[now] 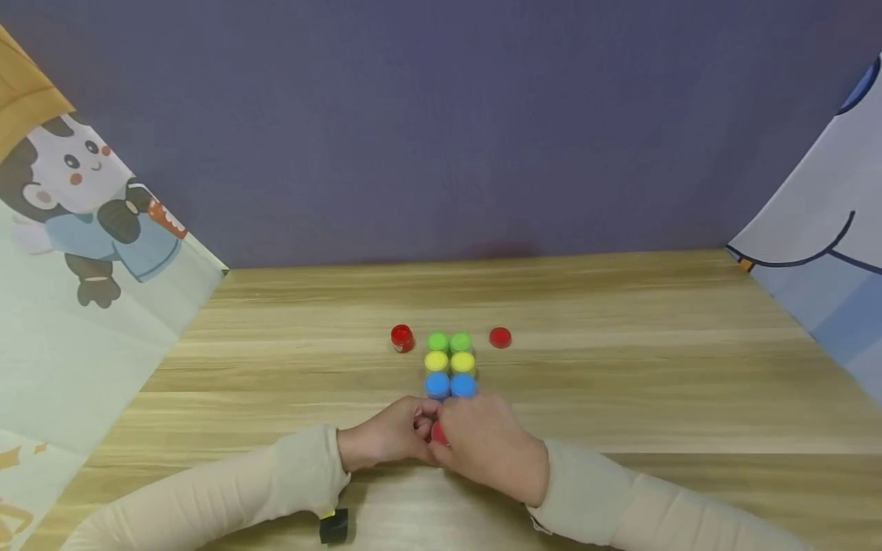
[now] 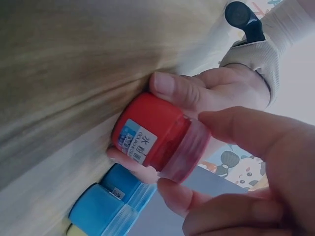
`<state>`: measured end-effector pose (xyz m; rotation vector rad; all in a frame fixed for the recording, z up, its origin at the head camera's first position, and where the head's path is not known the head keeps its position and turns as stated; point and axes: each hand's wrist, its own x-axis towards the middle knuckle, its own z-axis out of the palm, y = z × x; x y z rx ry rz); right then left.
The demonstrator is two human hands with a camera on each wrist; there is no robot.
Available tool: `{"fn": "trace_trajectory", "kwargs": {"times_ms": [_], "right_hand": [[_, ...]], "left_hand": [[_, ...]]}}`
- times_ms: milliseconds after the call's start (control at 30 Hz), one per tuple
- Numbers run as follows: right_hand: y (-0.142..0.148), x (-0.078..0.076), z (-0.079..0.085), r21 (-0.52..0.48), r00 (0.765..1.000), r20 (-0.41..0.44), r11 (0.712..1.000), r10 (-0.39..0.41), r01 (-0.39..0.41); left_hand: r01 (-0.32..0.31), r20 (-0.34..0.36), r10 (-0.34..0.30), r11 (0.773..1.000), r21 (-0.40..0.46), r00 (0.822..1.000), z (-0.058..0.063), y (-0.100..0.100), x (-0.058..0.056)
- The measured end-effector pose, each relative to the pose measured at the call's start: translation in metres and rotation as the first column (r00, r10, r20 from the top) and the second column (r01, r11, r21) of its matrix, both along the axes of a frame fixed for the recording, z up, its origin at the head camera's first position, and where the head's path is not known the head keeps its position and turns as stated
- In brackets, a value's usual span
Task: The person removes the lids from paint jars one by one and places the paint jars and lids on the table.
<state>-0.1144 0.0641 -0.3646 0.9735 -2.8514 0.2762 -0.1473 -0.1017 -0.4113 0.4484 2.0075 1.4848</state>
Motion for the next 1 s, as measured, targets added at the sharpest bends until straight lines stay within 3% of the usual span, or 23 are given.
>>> {"fn": "trace_trajectory", "kwargs": {"times_ms": [400, 1000], "right_hand": [[0.003, -0.003, 0.006, -0.009, 0.985, 0.171, 1.000, 0.006, -0.004], [0.011, -0.001, 0.013, -0.029, 0.986, 0.168, 1.000, -0.008, 0.013]], "left_hand": [[0.025, -0.005, -0.025, 1.000, -0.017, 1.000, 0.000, -0.001, -0.002], [0.047, -0.035, -0.049, 0.998, -0.031, 0.998, 0.002, -0.001, -0.001]]}}
